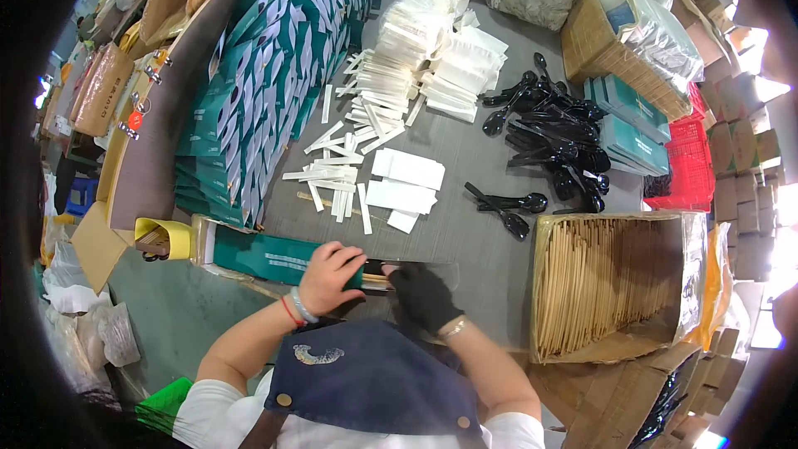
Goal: Manually wrapping stacks of plastic spoons and knives into individual plastic packaging sleeves.
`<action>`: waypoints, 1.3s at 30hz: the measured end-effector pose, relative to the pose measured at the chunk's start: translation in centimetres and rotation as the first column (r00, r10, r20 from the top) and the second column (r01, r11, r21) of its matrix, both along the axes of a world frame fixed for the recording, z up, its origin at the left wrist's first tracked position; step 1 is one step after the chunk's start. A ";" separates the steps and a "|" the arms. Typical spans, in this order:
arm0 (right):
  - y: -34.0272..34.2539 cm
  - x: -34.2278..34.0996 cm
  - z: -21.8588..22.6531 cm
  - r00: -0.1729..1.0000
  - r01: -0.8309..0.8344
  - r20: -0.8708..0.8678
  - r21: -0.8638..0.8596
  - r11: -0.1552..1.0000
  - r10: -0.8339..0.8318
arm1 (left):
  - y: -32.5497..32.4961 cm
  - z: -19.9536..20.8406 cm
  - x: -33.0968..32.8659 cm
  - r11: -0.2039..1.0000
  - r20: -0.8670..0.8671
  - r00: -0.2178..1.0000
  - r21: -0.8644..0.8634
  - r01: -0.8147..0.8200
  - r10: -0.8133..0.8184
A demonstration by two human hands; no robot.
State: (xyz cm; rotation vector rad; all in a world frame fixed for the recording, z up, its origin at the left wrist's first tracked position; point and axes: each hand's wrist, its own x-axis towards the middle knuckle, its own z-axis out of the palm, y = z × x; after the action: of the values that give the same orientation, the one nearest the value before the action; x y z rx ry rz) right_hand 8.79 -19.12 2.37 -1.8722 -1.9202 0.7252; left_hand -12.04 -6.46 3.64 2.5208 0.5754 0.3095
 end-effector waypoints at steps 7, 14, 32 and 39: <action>-2.1 1.6 -1.1 0.844 0.456 -0.199 -0.224 0.861 -0.499 | -0.3 1.4 1.5 0.999 -0.055 0.998 0.048 0.009 -0.007; 0.6 -1.2 0.9 0.911 0.344 -0.272 0.093 0.934 -0.309 | 0.9 0.1 2.4 0.972 -0.050 0.989 0.183 0.145 -0.138; 1.4 3.4 7.8 0.923 0.329 0.059 0.394 0.858 -0.381 | 21.9 14.0 -4.8 0.791 0.290 0.863 0.355 -0.499 0.414; 0.0 3.7 6.8 0.907 0.377 0.050 0.342 0.861 -0.417 | 26.5 8.4 -6.1 0.639 0.224 0.614 -0.055 -0.767 0.757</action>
State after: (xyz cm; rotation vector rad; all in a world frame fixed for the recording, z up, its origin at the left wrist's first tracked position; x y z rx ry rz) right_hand 12.49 -19.08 9.13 -2.0341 -1.5198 0.1524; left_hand -18.11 20.03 12.02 2.0797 1.5563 0.9162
